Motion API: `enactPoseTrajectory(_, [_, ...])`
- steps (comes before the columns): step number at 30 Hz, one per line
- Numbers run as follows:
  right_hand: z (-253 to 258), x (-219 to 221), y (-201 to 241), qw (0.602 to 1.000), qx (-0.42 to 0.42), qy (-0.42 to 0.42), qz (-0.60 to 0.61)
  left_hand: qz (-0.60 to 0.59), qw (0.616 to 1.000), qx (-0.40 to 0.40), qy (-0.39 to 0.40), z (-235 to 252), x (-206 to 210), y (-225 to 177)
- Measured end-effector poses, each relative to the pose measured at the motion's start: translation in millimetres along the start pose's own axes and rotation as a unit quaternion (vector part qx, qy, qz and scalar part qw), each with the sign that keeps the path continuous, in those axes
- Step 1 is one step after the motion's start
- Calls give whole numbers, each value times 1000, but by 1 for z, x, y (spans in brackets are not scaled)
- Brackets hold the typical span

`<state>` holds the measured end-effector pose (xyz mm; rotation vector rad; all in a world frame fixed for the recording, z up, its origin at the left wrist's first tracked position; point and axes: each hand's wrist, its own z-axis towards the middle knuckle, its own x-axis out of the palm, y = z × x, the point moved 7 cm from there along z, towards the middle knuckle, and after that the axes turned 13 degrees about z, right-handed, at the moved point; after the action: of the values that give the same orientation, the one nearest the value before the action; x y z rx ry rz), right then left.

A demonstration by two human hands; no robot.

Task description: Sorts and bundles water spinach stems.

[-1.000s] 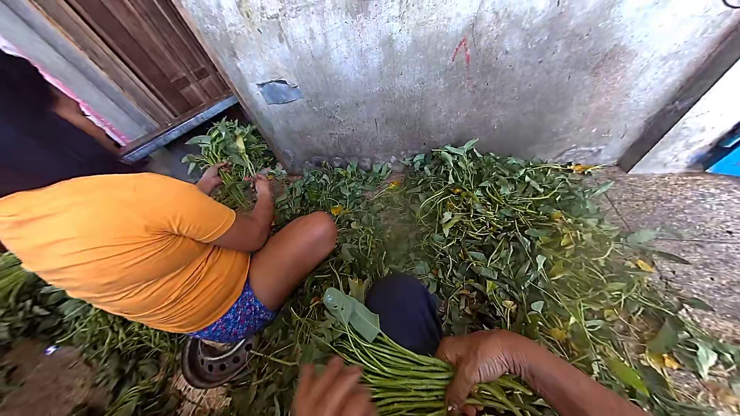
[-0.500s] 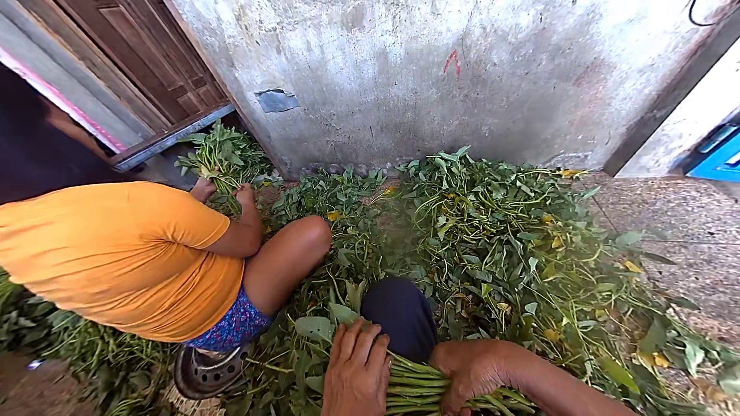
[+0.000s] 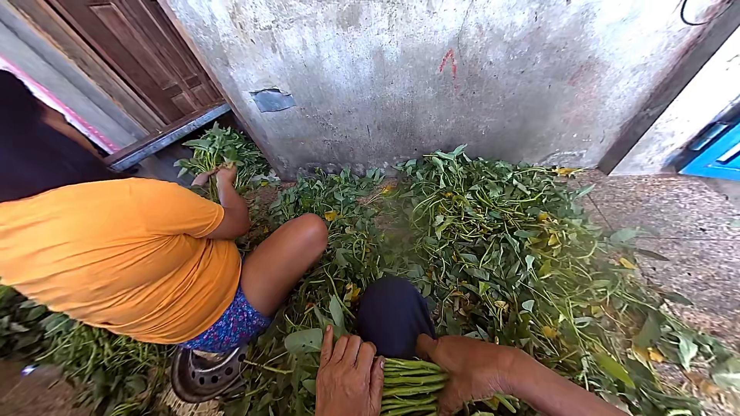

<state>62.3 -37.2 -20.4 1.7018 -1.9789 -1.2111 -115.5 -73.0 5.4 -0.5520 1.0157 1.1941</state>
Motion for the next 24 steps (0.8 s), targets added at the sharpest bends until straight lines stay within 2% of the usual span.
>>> enactPoseTrajectory(3, [5,3,-5,999,-23,30,-8,4,1000,-10,16,-2,1,-2])
enactPoseTrajectory(8, [14,1,-21,993,-50,74,79,19,999,-21,39,-2,2,-5])
enactPoseTrajectory(11, [12,-7,-20,997,-57,24,55,29,998,-28,51,-2,2,-5])
enactPoseTrajectory(14, [5,-12,-13,996,-59,-53,-41,35,997,-34,61,-2,4,-5])
enactPoseTrajectory(17, [0,-10,-9,982,-50,-123,-138,36,996,-38,73,-2,4,-6])
enactPoseTrajectory(20, [-3,-6,-8,959,-70,-211,-177,34,996,-39,77,-1,5,-5])
enactPoseTrajectory(22, [-5,-1,-9,956,-68,-225,-173,28,996,-42,80,-2,6,-4])
enactPoseTrajectory(24, [-5,3,-16,972,-54,-192,-122,23,995,-44,87,-2,6,-4])
